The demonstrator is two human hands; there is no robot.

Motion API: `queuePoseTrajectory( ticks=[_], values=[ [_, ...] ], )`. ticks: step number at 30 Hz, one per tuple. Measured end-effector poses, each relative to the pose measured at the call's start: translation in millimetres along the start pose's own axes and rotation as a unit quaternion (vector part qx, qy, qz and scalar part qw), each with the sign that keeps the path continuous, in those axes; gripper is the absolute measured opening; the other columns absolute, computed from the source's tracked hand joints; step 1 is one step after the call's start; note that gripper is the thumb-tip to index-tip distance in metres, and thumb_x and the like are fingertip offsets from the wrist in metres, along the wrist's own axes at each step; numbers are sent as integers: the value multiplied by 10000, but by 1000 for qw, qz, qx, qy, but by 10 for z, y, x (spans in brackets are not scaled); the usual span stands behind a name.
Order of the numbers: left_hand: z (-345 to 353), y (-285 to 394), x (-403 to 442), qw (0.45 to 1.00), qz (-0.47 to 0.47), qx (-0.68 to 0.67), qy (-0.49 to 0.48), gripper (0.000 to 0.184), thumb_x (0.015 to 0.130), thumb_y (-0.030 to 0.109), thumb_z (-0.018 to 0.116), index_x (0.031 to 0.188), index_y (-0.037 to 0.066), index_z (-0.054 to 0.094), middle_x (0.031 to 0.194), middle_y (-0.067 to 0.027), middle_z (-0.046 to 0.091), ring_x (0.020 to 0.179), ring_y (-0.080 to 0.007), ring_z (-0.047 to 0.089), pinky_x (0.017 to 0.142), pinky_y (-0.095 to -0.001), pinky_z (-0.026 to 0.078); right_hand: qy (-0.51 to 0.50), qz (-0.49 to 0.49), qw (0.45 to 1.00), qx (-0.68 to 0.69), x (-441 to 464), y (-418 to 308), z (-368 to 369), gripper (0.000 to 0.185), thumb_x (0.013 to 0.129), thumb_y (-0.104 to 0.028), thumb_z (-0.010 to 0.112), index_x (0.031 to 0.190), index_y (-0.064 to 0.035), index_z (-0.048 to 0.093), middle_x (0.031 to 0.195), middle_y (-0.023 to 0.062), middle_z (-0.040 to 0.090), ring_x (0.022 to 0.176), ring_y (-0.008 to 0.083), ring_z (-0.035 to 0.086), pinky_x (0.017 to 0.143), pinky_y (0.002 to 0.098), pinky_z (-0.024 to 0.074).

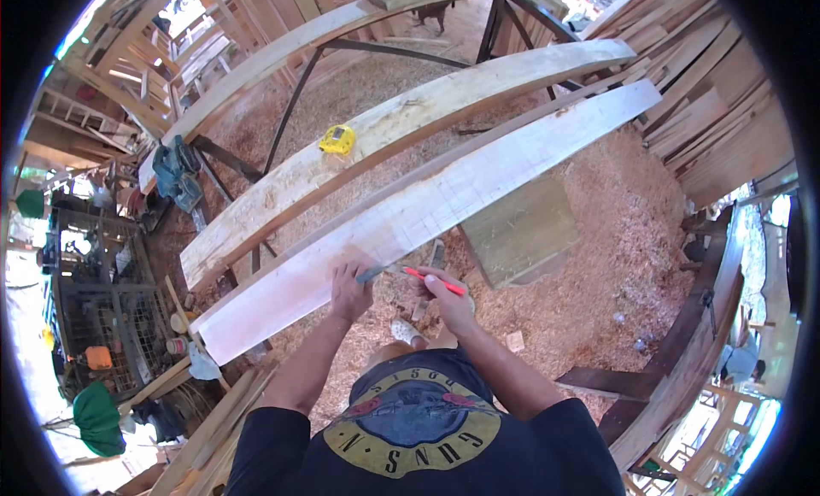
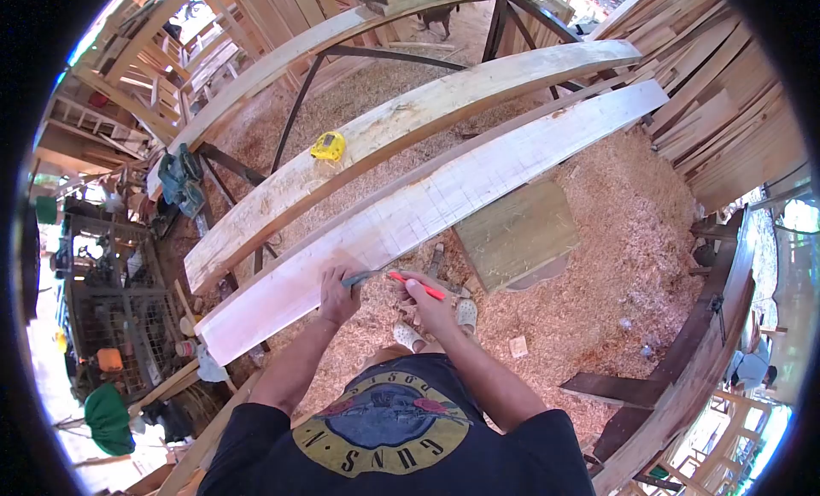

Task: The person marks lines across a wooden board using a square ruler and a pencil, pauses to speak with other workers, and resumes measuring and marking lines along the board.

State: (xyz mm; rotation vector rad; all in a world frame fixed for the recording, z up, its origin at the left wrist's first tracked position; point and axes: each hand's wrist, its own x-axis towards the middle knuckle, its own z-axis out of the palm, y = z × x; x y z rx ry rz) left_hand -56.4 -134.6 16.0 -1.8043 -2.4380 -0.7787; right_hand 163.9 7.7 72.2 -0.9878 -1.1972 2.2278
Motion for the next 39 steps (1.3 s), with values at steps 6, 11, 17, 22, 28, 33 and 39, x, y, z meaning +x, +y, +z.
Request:
queuePoseTrajectory(
  ticks=[6, 11, 17, 22, 28, 33, 39],
  values=[
    [56, -31, -18, 1000, -10, -21, 13, 230, 884, 144, 696, 1111, 120, 671, 1099, -159, 656, 1050, -413, 606, 922, -543, 461, 48, 33, 998, -38, -24, 344, -601, 369, 1074, -230, 626, 1332, 25, 692, 1066, 101, 780, 883, 139, 723, 798, 301, 583],
    [60, -33, -31, 999, -19, -30, 6, 224, 899, 177, 691, 1113, 112, 678, 1096, -170, 653, 1065, -429, 594, 942, -556, 456, 76, 37, 988, -128, -196, 649, -969, 310, 1056, -212, 635, 1285, -19, 714, 1007, 72, 765, 856, 134, 698, 775, 308, 586],
    [35, 5, -2, 999, -27, -36, 9, 194, 894, 171, 694, 1074, 99, 690, 1081, -174, 649, 1062, -437, 593, 962, -562, 456, 153, 67, 966, -196, -480, 947, -1630, 263, 1006, -203, 674, 1165, -9, 751, 930, 52, 751, 774, 132, 679, 711, 298, 577],
    [36, 16, 7, 998, -33, -46, 26, 226, 855, 168, 723, 1068, 98, 694, 1070, -161, 650, 1072, -423, 605, 970, -552, 462, 210, 115, 919, -312, -710, 1206, -2219, 298, 930, -308, 741, 1047, -38, 791, 844, 60, 761, 766, 138, 709, 728, 326, 585],
    [-17, 100, 41, 997, -62, -38, 20, 271, 805, 172, 757, 1065, 113, 710, 1064, -141, 664, 1081, -396, 616, 988, -527, 469, 259, 163, 818, -486, -830, 1748, -3102, 342, 843, -381, 836, 900, -47, 785, 780, 65, 753, 745, 170, 732, 705, 372, 593],
    [-59, 144, 51, 996, -72, -41, 23, 321, 791, 159, 767, 1110, 132, 733, 1070, -129, 675, 1102, -377, 623, 996, -523, 474, 248, 250, 793, -497, -933, 1776, -3603, 383, 832, -411, 848, 863, -34, 784, 782, 99, 770, 712, 224, 755, 657, 395, 594],
    [-79, 186, 54, 995, -95, -22, 25, 336, 774, 144, 778, 1109, 145, 751, 1070, -119, 686, 1088, -381, 632, 985, -527, 481, 213, 301, 795, -482, -845, 1624, -3912, 360, 864, -404, 774, 788, -53, 790, 690, 103, 743, 585, 215, 719, 552, 372, 562]
  ],
)
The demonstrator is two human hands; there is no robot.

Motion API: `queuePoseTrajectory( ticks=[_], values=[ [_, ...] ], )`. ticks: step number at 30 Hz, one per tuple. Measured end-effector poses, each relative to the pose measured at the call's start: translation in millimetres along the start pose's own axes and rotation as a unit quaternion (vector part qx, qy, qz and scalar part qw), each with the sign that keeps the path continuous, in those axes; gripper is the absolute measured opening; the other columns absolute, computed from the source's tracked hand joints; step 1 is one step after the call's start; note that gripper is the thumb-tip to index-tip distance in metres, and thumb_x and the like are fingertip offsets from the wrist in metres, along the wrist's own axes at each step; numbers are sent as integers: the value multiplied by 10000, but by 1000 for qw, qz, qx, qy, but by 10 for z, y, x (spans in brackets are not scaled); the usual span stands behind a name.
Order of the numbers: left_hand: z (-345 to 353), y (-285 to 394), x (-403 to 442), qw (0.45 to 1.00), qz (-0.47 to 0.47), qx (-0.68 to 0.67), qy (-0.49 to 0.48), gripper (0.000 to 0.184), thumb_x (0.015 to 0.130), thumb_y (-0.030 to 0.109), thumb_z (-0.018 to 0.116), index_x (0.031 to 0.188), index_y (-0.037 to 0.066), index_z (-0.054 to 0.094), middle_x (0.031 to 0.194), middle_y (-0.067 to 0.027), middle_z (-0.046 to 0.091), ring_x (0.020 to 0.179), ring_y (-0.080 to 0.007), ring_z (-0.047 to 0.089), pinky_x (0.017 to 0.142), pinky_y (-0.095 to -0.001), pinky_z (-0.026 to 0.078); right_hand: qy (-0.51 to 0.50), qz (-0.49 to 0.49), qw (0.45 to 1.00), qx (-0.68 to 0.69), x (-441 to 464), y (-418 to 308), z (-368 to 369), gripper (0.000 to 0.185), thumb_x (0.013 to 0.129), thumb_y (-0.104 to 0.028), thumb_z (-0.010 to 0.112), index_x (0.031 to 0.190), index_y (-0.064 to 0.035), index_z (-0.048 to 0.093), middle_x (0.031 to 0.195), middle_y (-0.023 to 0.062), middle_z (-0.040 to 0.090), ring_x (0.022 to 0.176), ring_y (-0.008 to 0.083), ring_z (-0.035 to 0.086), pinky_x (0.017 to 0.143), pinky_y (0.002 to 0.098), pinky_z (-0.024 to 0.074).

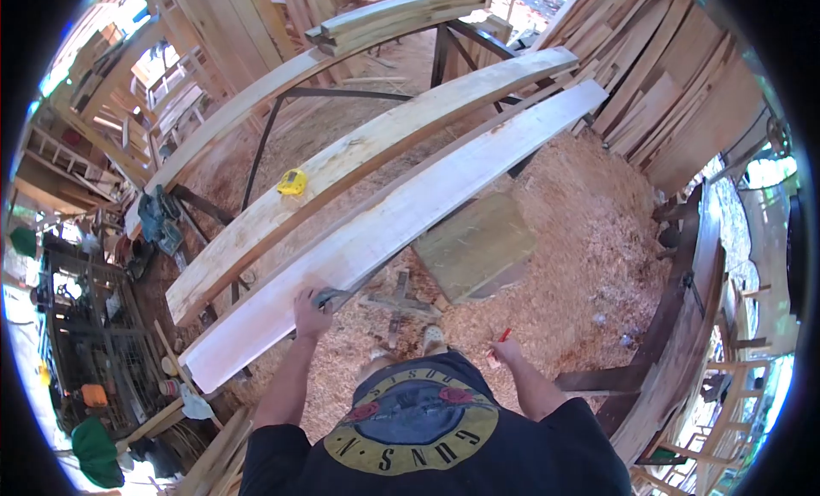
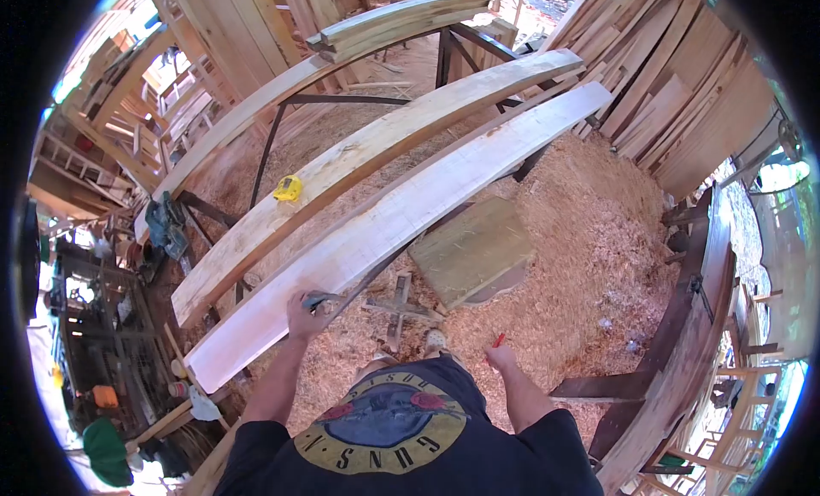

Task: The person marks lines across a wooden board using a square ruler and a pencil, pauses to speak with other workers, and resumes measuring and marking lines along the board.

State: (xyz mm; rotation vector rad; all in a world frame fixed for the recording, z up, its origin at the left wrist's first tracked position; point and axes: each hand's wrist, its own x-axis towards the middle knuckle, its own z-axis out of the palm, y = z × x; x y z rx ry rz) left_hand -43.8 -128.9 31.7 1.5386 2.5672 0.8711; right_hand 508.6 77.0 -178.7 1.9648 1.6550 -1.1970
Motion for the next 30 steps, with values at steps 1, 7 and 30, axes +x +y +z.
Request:
queuePoseTrajectory(
  ticks=[1, 7, 30],
  values=[
    [-20, 52, -4, 1000, -9, -2, 13, 329, 770, 137, 778, 1098, 144, 754, 1069, -119, 687, 1083, -382, 633, 982, -526, 484, -2, -10, 1000, 14, -40, -49, -63, 355, 869, -398, 762, 786, -53, 791, 688, 104, 742, 578, 212, 715, 543, 366, 556],
    [23, 105, -40, 999, -41, -3, 35, 313, 740, 107, 791, 1052, 114, 763, 1082, -137, 679, 1071, -397, 629, 962, -528, 500, 4, -1, 999, 38, 190, -106, -178, 327, 830, -382, 733, 815, -61, 792, 757, 140, 764, 727, 262, 760, 688, 398, 592],
    [227, -91, -137, 995, -20, 66, 74, 381, 689, 52, 832, 1051, 109, 728, 1059, -133, 670, 1021, -405, 631, 904, -543, 521, -7, -90, 995, -51, 97, -254, -449, 482, 898, -503, 697, 933, -34, 799, 838, 129, 759, 775, 258, 740, 725, 401, 575]
  ],
)
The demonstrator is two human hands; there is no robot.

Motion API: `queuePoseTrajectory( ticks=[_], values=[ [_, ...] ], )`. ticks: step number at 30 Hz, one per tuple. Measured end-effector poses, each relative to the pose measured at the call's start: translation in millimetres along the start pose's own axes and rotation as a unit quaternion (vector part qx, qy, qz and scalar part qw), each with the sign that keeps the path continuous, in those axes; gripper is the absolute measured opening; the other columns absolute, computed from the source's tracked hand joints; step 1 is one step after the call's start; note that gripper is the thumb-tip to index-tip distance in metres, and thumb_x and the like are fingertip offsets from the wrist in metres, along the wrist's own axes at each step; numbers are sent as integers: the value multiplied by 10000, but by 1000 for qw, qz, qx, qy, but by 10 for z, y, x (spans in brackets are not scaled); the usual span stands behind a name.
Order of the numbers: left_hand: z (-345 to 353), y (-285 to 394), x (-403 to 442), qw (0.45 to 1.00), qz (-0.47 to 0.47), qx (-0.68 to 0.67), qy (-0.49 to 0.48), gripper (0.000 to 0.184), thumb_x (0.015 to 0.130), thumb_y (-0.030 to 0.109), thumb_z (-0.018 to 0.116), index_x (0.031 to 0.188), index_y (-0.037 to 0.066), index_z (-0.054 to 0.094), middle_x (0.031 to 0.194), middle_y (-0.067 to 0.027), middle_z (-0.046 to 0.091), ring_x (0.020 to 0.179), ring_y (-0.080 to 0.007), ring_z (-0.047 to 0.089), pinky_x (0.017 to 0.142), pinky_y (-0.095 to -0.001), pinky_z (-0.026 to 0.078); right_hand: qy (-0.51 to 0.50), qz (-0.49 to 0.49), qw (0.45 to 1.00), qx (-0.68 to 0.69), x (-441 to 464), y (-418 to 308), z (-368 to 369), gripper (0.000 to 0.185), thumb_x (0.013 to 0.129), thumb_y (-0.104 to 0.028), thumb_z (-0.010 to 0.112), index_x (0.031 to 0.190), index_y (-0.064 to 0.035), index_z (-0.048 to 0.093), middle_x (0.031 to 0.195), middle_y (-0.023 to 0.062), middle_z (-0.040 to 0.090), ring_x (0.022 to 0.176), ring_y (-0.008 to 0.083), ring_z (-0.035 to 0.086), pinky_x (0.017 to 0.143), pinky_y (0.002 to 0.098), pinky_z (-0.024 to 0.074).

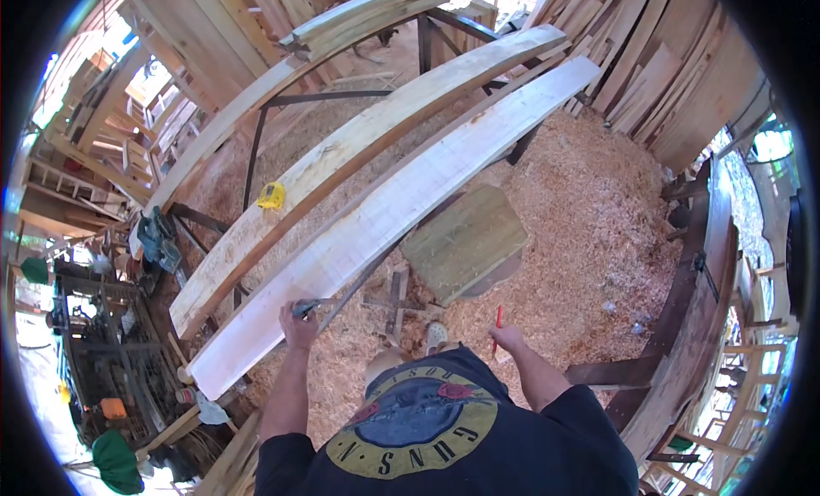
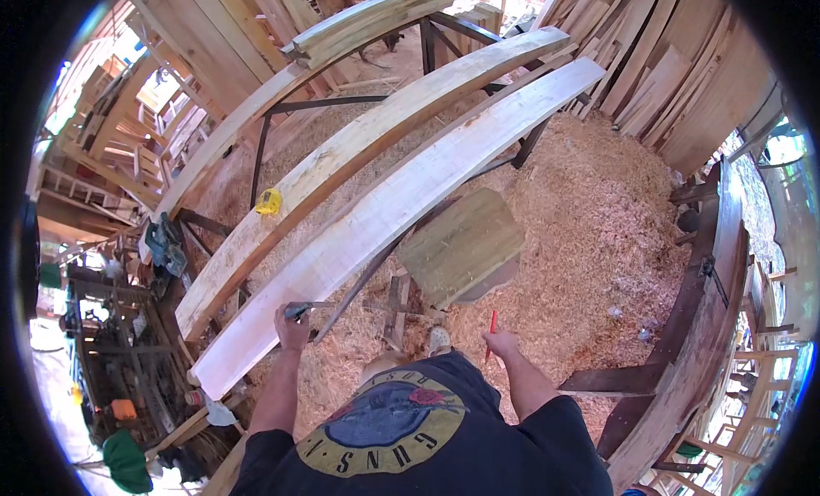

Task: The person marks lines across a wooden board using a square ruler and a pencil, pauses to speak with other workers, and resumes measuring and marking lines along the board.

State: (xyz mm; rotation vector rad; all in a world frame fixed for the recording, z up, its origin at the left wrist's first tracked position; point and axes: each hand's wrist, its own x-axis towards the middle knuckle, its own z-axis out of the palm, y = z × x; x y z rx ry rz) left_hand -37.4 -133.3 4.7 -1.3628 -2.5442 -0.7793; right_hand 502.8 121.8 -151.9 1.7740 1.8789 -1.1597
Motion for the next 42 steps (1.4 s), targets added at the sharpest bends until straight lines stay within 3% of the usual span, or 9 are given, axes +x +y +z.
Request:
queuePoseTrajectory(
  ticks=[3, 6, 15, 18, 21, 30, 33, 39, 42],
  values=[
    [-2, -2, 1, 1000, 3, 3, 11, 376, 690, 56, 825, 1048, 110, 723, 1057, -133, 669, 1013, -407, 630, 899, -547, 522, -31, 7, 999, 38, 244, 145, 165, 478, 929, -513, 681, 969, -50, 792, 818, 137, 746, 696, 254, 709, 656, 413, 562],
    [22, 1, -7, 1000, 3, 17, 27, 296, 726, 78, 845, 1002, 115, 745, 1045, -113, 688, 1022, -393, 639, 923, -527, 525, -57, 132, 956, 256, 114, 51, 117, 458, 957, -511, 665, 1003, -70, 779, 775, 121, 727, 629, 247, 673, 588, 419, 540],
    [-47, 100, 27, 1000, -8, -7, 9, 359, 705, 60, 807, 1045, 141, 723, 1047, -116, 673, 1008, -410, 624, 904, -548, 514, 14, 5, 1000, -4, 571, 433, 486, 388, 964, -450, 677, 1025, -80, 778, 791, 97, 723, 551, 221, 629, 539, 398, 540],
    [-53, 128, 43, 1000, -16, 3, 9, 354, 706, 64, 810, 1041, 140, 725, 1048, -115, 675, 1009, -408, 624, 911, -543, 510, 58, -156, 951, -261, 751, 626, 597, 396, 963, -432, 675, 1068, -70, 795, 820, 105, 750, 622, 215, 693, 595, 388, 570],
    [-71, 139, 42, 1000, -24, 6, 1, 355, 706, 70, 809, 1044, 136, 725, 1051, -119, 677, 1015, -408, 624, 916, -540, 508, 48, 39, 987, 152, 625, 454, 542, 415, 956, -423, 686, 1099, -51, 802, 871, 135, 779, 763, 248, 766, 699, 402, 600],
    [-16, 79, 7, 1000, -17, 6, 26, 338, 699, 80, 811, 1030, 113, 750, 1081, -133, 673, 1049, -405, 615, 941, -536, 501, 48, 29, 998, 18, 50, -42, 95, 617, 931, -597, 618, 1080, -25, 793, 933, 181, 793, 853, 323, 778, 772, 442, 595],
    [-33, 107, -4, 999, -39, -2, 9, 320, 711, 86, 809, 1028, 106, 768, 1104, -138, 668, 1066, -407, 609, 956, -533, 498, 21, 50, 998, 29, 94, -12, 129, 554, 962, -526, 566, 1182, -64, 779, 1183, 280, 758, 1113, 450, 732, 1000, 523, 560],
    [-63, 146, 20, 998, -63, -12, -13, 291, 739, 108, 805, 1029, 112, 780, 1106, -138, 665, 1069, -412, 603, 978, -529, 490, 25, -110, 979, -171, 183, 68, 104, 345, 993, -386, 538, 1023, -108, 739, 916, 184, 776, 908, 372, 763, 805, 516, 580],
    [-83, 162, 22, 998, -53, -15, -7, 285, 742, 104, 806, 1024, 124, 779, 1094, -127, 666, 1060, -407, 604, 977, -528, 488, 10, -157, 958, -238, 67, -70, -32, 403, 1001, -423, 490, 1055, -120, 750, 922, 188, 779, 909, 380, 759, 809, 519, 574]
  ],
)
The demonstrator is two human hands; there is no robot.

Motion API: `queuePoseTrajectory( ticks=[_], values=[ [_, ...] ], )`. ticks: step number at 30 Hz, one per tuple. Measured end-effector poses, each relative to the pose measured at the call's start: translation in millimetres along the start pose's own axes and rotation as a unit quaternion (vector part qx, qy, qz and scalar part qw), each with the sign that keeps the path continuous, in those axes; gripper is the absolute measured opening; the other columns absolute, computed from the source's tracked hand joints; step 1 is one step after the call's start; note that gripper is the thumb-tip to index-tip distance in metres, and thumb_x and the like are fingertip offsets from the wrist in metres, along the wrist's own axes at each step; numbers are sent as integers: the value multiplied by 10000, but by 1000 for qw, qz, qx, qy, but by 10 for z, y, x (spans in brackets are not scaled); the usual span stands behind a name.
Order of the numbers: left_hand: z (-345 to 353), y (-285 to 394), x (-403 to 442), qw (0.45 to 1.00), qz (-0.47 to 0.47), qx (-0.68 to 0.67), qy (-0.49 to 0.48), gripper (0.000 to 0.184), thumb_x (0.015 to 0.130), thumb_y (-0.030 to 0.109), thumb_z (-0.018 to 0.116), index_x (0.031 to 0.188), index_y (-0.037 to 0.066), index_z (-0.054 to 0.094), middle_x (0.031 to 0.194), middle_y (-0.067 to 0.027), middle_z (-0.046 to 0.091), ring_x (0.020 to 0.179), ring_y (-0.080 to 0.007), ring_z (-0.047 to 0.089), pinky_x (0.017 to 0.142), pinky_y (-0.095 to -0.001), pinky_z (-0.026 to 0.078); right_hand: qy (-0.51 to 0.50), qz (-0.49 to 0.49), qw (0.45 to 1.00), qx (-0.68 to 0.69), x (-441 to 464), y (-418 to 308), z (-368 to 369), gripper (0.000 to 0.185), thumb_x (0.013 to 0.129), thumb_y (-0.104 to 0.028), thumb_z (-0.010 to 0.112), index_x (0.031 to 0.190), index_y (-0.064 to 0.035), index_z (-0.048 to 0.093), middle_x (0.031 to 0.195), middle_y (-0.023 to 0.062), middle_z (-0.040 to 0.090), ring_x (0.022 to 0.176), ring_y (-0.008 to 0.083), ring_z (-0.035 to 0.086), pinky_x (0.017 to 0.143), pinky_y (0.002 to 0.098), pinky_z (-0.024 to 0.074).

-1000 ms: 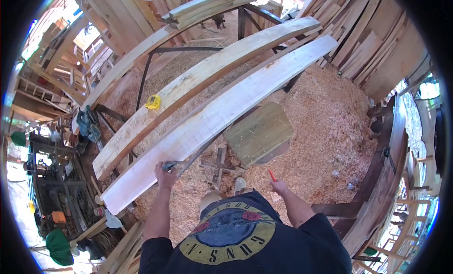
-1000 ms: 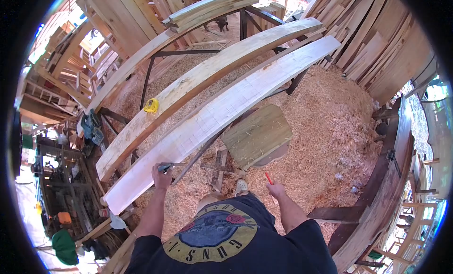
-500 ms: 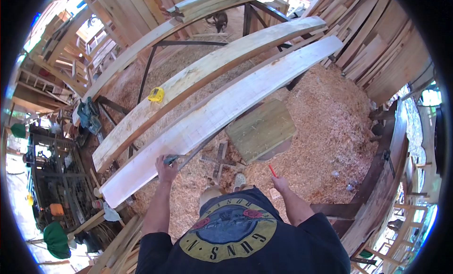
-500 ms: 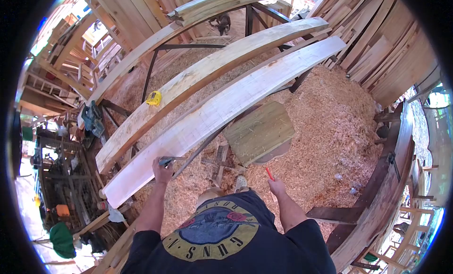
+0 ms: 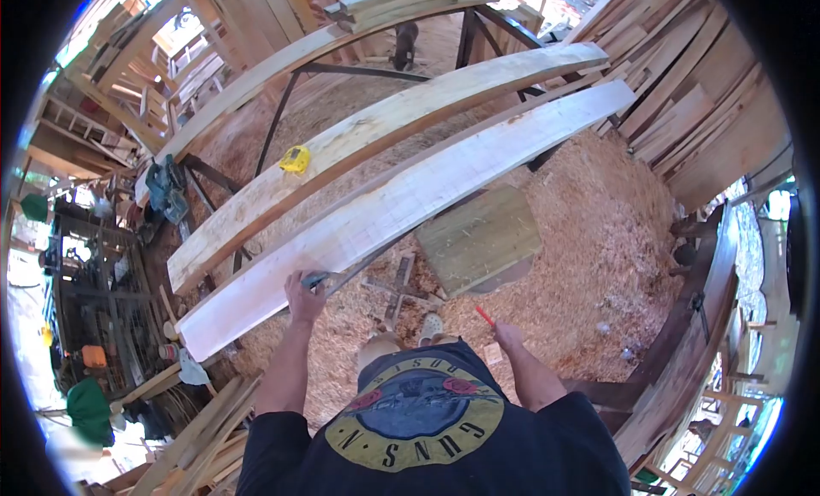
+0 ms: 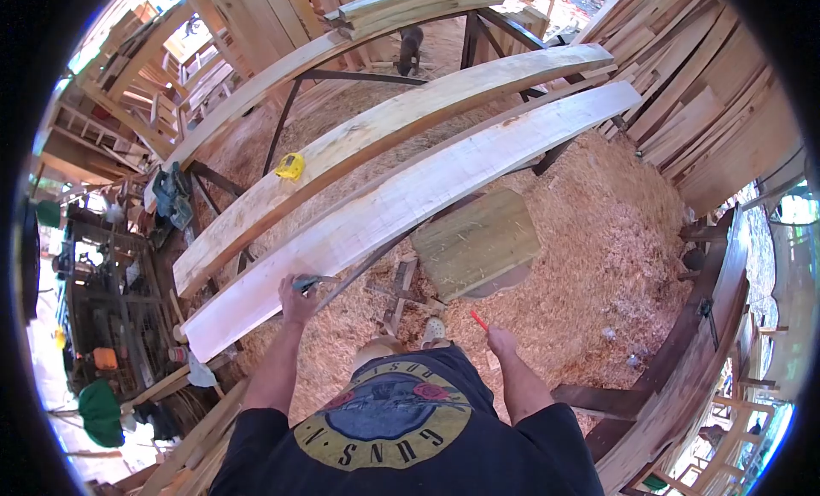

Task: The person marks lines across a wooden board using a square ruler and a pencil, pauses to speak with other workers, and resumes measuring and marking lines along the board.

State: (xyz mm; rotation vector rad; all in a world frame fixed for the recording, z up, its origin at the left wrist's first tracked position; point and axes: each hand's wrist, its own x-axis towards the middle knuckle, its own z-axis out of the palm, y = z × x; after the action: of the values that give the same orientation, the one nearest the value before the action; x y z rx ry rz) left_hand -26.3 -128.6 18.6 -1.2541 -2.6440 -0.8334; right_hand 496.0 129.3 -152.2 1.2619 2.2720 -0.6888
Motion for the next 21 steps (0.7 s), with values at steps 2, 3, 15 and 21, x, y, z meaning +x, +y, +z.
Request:
queuePoseTrajectory(
  ticks=[2, 3, 15, 21],
  values=[
    [-22, 40, 7, 1000, 2, 3, 0, 285, 744, 100, 807, 1025, 135, 776, 1085, -118, 668, 1055, -402, 607, 976, -526, 487, -16, 14, 998, 64, -15, -18, -68, 435, 1009, -432, 460, 1048, -118, 758, 911, 189, 778, 902, 376, 758, 797, 514, 573],
    [-46, 82, 10, 1000, -1, 5, -2, 289, 746, 99, 808, 1029, 142, 774, 1081, -114, 670, 1055, -399, 608, 976, -524, 487, -24, 21, 995, 96, -5, 18, -41, 452, 1013, -437, 445, 1044, -117, 762, 906, 190, 778, 899, 374, 757, 791, 511, 573],
    [-11, 34, 11, 1000, 2, 15, -8, 316, 748, 108, 811, 1054, 169, 758, 1088, -110, 675, 1076, -383, 618, 982, -514, 485, -44, 33, 980, 189, 307, 290, 483, 162, 882, -238, 756, 990, -117, 747, 974, 153, 784, 902, 368, 766, 772, 515, 600],
    [39, -24, -13, 1000, -5, 13, -6, 361, 735, 102, 807, 1086, 150, 736, 1120, -118, 672, 1087, -397, 614, 996, -527, 476, -55, 105, 924, 362, 210, 147, 331, 450, 1026, -444, 517, 929, -85, 770, 776, 97, 719, 659, 224, 665, 601, 395, 508]
  ],
)
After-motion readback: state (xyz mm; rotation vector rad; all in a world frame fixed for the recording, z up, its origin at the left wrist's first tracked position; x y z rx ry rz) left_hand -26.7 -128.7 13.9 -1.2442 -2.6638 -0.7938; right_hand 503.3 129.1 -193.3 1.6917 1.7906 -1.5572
